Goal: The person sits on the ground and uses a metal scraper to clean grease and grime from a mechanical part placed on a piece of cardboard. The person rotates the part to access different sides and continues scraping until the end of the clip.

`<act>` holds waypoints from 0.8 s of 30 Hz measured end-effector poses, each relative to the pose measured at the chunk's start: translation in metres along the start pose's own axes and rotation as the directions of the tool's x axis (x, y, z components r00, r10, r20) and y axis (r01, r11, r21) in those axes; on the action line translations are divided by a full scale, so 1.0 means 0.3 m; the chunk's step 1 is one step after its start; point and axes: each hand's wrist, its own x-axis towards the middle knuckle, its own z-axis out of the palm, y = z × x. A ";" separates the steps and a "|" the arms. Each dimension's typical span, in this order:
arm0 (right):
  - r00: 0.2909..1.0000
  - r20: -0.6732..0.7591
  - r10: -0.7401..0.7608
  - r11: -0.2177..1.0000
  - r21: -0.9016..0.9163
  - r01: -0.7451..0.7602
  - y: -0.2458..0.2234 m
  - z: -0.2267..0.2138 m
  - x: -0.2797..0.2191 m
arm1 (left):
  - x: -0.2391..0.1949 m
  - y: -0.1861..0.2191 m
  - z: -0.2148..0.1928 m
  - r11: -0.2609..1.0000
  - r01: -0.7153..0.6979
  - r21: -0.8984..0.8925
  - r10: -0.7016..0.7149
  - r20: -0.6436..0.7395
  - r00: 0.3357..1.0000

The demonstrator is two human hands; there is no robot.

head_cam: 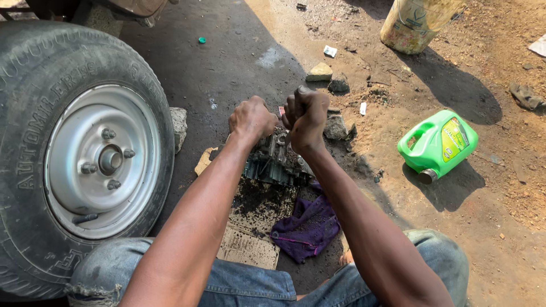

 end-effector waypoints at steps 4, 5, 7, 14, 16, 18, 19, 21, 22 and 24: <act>0.993 -0.096 0.062 0.992 -0.103 -0.071 0.002 0.023 -0.055 | 0.003 0.004 0.004 1.000 -0.010 -0.005 0.010 -0.021 1.000; 0.990 -0.106 0.093 0.987 -0.117 -0.106 -0.006 0.022 -0.071 | -0.007 0.006 0.011 1.000 -0.009 0.000 0.009 -0.015 1.000; 0.987 -0.102 0.127 0.990 -0.050 -0.133 -0.023 0.015 -0.023 | 0.004 0.004 -0.009 1.000 0.009 -0.011 -0.010 -0.027 1.000; 0.970 -0.198 0.138 0.990 -0.012 -0.144 -0.011 0.000 -0.040 | -0.032 0.016 -0.033 1.000 0.020 0.002 -0.020 0.005 1.000; 0.980 -0.131 0.146 0.989 0.033 -0.143 -0.014 -0.014 -0.046 | -0.037 0.008 -0.027 1.000 0.019 0.004 -0.019 0.014 1.000; 0.977 -0.045 0.207 0.962 0.191 -0.195 -0.038 -0.044 -0.037 | -0.045 0.007 -0.020 1.000 0.007 0.010 -0.008 0.001 1.000; 0.976 -0.085 0.199 0.970 0.157 -0.184 -0.028 -0.034 -0.038 | -0.045 0.009 -0.024 1.000 0.009 0.001 -0.009 -0.011 1.000; 0.967 -0.185 0.175 0.983 0.091 -0.160 0.006 -0.010 -0.063 | -0.047 0.012 -0.029 1.000 0.000 -0.005 0.000 -0.021 1.000; 0.958 -0.174 0.228 0.972 0.103 -0.212 0.000 -0.023 -0.061 | -0.050 0.012 -0.031 1.000 0.006 -0.007 -0.006 -0.002 1.000; 0.931 -0.152 0.333 0.940 0.128 -0.315 -0.029 -0.063 -0.051 | -0.062 0.003 -0.034 1.000 0.020 -0.008 -0.020 0.039 0.999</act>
